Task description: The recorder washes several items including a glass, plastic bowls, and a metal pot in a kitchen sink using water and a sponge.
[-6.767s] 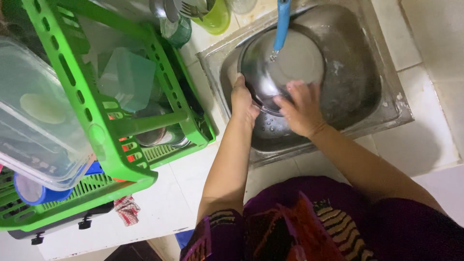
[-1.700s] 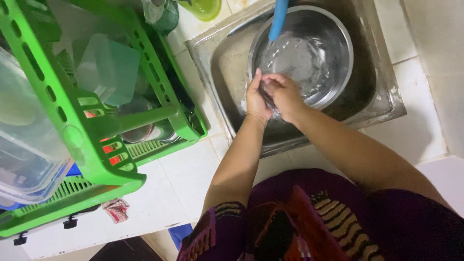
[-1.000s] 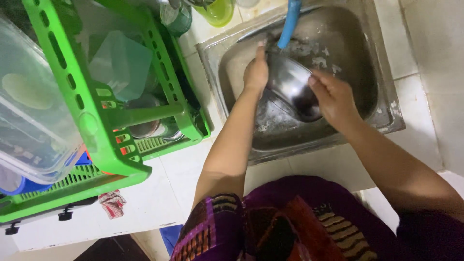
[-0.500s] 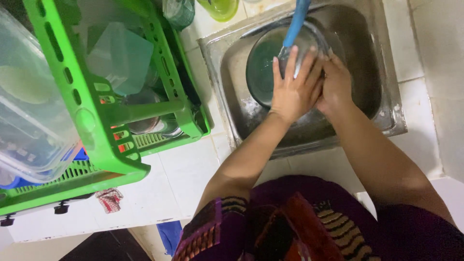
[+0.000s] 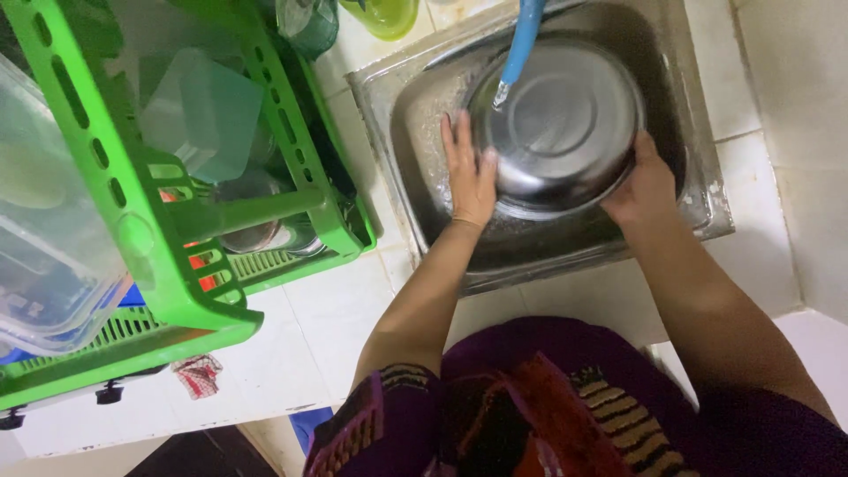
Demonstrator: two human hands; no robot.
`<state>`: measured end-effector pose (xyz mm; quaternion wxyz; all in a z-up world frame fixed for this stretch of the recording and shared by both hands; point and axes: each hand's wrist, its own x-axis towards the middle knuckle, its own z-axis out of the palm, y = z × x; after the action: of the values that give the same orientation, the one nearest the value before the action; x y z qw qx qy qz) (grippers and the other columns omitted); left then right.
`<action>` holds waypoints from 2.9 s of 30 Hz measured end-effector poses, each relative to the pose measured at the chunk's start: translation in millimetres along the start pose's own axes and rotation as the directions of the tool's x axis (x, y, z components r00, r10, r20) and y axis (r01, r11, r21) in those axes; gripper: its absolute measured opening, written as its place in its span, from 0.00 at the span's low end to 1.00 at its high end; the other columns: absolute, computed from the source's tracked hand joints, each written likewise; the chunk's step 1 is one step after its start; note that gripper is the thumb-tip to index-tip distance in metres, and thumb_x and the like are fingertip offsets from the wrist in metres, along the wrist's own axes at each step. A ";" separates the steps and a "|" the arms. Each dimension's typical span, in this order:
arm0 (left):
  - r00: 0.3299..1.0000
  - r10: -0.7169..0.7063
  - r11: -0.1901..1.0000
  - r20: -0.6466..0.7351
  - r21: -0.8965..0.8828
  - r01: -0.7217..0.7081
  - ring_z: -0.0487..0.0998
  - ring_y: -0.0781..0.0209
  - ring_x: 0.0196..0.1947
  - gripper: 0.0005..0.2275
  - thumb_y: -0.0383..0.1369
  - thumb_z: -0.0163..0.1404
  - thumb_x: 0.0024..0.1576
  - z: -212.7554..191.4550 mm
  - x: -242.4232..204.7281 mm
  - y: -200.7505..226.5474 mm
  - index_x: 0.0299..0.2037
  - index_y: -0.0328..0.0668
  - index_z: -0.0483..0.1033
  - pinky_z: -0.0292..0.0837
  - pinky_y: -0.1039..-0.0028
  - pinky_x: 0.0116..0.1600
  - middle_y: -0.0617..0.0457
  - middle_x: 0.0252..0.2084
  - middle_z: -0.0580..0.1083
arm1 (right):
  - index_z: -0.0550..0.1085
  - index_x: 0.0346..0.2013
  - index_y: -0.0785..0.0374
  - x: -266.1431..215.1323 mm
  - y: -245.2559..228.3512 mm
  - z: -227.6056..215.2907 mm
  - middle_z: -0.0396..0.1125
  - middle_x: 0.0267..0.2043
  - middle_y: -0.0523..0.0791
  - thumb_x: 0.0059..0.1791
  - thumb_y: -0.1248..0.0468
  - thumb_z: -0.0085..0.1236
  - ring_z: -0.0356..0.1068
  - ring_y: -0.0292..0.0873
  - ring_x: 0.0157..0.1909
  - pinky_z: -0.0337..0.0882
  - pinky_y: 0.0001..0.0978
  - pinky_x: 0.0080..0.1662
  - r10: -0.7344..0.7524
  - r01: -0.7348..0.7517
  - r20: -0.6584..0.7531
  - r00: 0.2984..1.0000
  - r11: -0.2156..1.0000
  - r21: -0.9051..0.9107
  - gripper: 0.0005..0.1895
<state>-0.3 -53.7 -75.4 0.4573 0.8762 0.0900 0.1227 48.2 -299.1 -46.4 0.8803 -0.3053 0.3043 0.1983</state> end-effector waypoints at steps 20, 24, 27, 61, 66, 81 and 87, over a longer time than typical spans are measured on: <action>0.842 -0.534 0.538 -0.072 -0.798 0.273 0.71 0.73 0.35 0.12 0.36 0.50 0.66 -23.0 29.5 9.4 0.42 0.34 0.81 0.68 0.81 0.43 0.58 0.35 0.77 | 0.78 0.48 0.64 13.4 28.8 154.5 0.73 0.53 0.53 0.58 0.54 0.54 0.70 0.55 0.59 0.67 0.51 0.62 -0.243 0.598 0.688 0.684 -0.354 -0.719 0.15; 0.843 -0.537 0.500 -0.028 -0.816 0.290 0.70 0.69 0.35 0.13 0.36 0.50 0.69 -24.4 34.4 -3.2 0.40 0.33 0.79 0.67 0.79 0.43 0.55 0.36 0.76 | 0.79 0.47 0.58 37.8 24.7 149.7 0.73 0.57 0.46 0.53 0.58 0.56 0.74 0.48 0.57 0.69 0.47 0.62 -0.144 0.897 0.921 0.361 -0.216 -0.385 0.12; 0.837 -0.547 0.473 0.003 -0.824 0.311 0.72 0.69 0.36 0.11 0.36 0.50 0.68 -32.1 47.4 9.4 0.39 0.35 0.80 0.68 0.79 0.44 0.54 0.37 0.77 | 0.77 0.48 0.58 52.4 21.7 148.0 0.71 0.56 0.46 0.55 0.56 0.53 0.73 0.45 0.54 0.71 0.43 0.61 -0.254 0.691 0.666 0.702 0.013 -0.723 0.12; 0.406 -0.539 -0.195 0.738 -0.578 0.792 0.76 0.44 0.50 0.35 0.63 0.44 0.61 16.3 39.9 -45.6 0.60 0.34 0.70 0.73 0.52 0.53 0.39 0.53 0.74 | 0.76 0.61 0.66 -48.6 -43.5 90.5 0.75 0.48 0.49 0.64 0.61 0.48 0.73 0.38 0.47 0.72 0.30 0.51 -0.457 0.630 0.539 0.708 0.063 -0.774 0.15; 0.414 -0.489 -0.087 0.768 -0.515 0.852 0.74 0.41 0.51 0.38 0.66 0.46 0.59 3.4 58.7 -9.0 0.61 0.35 0.70 0.70 0.48 0.56 0.37 0.54 0.72 | 0.75 0.63 0.62 -81.2 -49.6 126.4 0.74 0.37 0.50 0.62 0.59 0.50 0.73 0.41 0.35 0.72 0.33 0.37 -0.328 0.509 0.538 0.776 -0.177 -0.842 0.17; 0.669 -0.559 0.126 0.490 -0.747 0.653 0.76 0.46 0.52 0.28 0.27 0.45 0.52 -63.1 44.8 18.3 0.67 0.39 0.65 0.73 0.56 0.59 0.42 0.55 0.74 | 0.71 0.61 0.51 -6.3 10.9 19.8 0.67 0.63 0.51 0.56 0.49 0.44 0.63 0.56 0.64 0.62 0.54 0.62 0.391 0.675 0.570 0.723 -0.580 -0.457 0.21; 0.794 -0.459 0.181 0.399 -0.833 0.523 0.74 0.49 0.58 0.30 0.24 0.44 0.53 -68.8 27.7 25.1 0.70 0.43 0.65 0.70 0.62 0.64 0.44 0.62 0.72 | 0.72 0.61 0.67 60.0 30.5 62.9 0.64 0.61 0.55 0.54 0.63 0.55 0.67 0.53 0.59 0.70 0.46 0.59 -0.064 0.680 0.821 0.567 -0.526 -0.510 0.21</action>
<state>6.8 -6.8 -13.2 0.8786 0.3941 0.2682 -0.0275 102.1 -225.5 -59.0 0.3006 -0.8976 -0.3223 0.0132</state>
